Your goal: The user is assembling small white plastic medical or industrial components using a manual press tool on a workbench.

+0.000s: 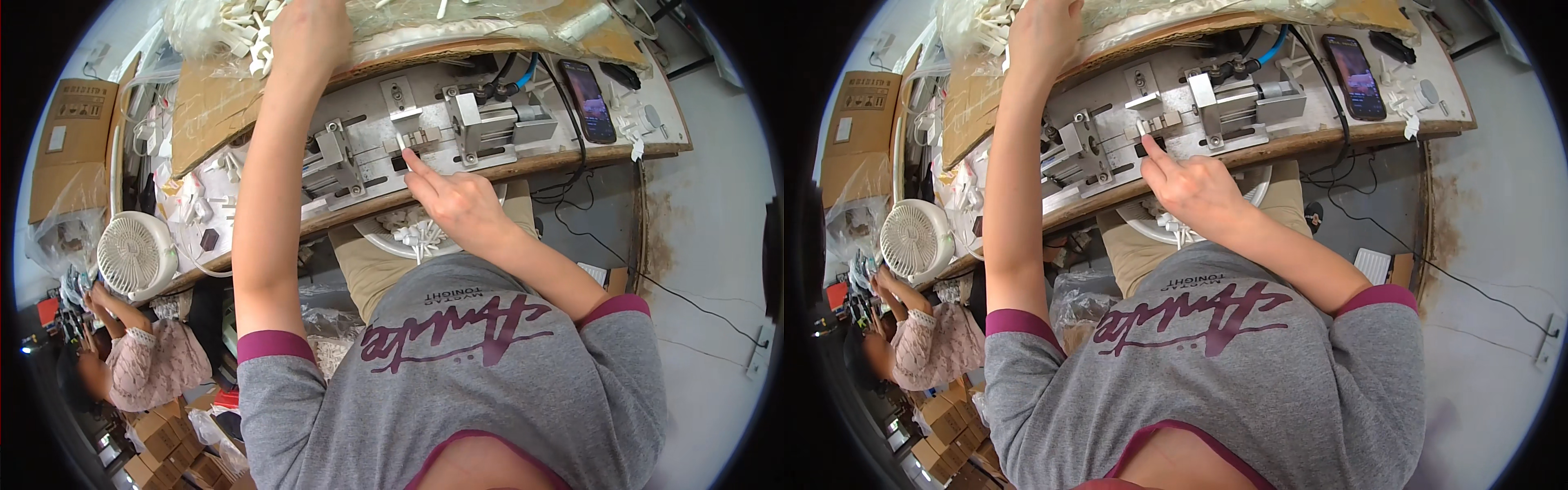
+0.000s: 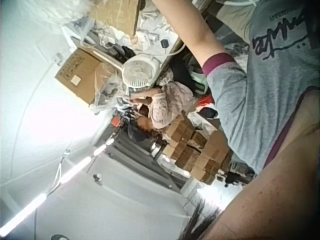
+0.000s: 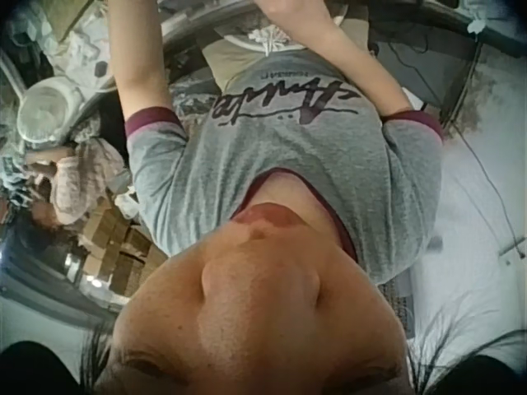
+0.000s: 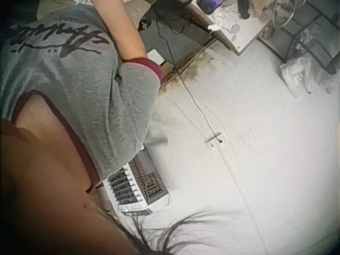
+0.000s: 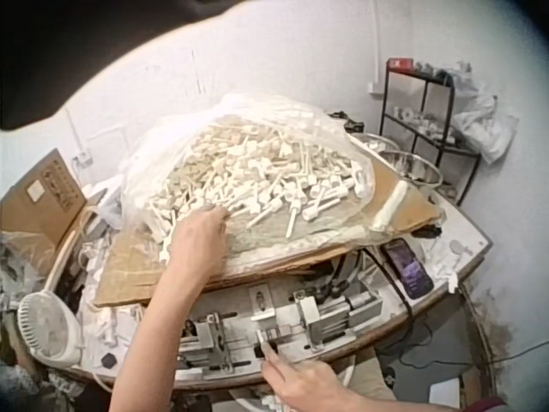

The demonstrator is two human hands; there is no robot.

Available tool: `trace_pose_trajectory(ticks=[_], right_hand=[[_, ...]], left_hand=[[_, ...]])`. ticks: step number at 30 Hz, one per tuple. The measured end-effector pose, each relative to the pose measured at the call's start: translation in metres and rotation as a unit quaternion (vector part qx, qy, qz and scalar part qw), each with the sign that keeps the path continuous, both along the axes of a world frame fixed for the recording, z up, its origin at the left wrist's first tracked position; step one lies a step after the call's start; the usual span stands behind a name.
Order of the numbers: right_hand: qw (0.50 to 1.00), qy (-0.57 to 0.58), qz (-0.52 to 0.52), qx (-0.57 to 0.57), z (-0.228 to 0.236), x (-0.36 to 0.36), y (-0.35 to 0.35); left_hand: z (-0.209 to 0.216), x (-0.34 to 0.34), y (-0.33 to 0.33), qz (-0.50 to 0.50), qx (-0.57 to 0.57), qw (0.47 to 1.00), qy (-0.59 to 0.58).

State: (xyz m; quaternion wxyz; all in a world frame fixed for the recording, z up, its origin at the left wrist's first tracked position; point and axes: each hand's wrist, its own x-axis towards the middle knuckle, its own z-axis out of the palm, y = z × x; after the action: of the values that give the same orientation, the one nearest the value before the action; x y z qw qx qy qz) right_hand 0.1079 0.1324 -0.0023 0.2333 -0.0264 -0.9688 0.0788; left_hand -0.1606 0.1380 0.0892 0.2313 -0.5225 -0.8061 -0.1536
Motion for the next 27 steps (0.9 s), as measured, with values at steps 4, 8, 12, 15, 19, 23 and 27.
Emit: trace_pose_trajectory(ticks=[4,8,12,15,19,23,27], right_hand=[[0.999,0.013,-0.003,0.05,0.005,-0.011,-0.001],[0.998,-0.008,-0.003,0.069,0.008,-0.022,0.002],[0.996,-0.038,-0.007,0.085,0.012,-0.026,-0.003],[0.995,-0.069,-0.007,0.071,0.014,-0.026,-0.004],[0.995,-0.092,0.042,-0.028,0.036,-0.025,0.018],[0.998,0.059,-0.029,-0.022,0.072,-0.045,0.065],[0.966,0.121,-0.15,0.17,0.114,-0.08,0.134]], left_hand=[[0.017,0.037,-0.02,-0.089,0.183,0.973,-0.105],[0.036,0.074,-0.04,-0.101,0.255,0.937,-0.216],[0.044,0.105,-0.066,-0.09,0.258,0.919,-0.282],[0.031,0.106,-0.081,-0.186,0.271,0.886,-0.327],[0.018,0.115,-0.106,-0.204,0.219,0.89,-0.345],[-0.015,0.131,-0.137,-0.167,0.145,0.903,-0.368],[-0.048,0.146,-0.148,-0.131,0.094,0.935,-0.315]])
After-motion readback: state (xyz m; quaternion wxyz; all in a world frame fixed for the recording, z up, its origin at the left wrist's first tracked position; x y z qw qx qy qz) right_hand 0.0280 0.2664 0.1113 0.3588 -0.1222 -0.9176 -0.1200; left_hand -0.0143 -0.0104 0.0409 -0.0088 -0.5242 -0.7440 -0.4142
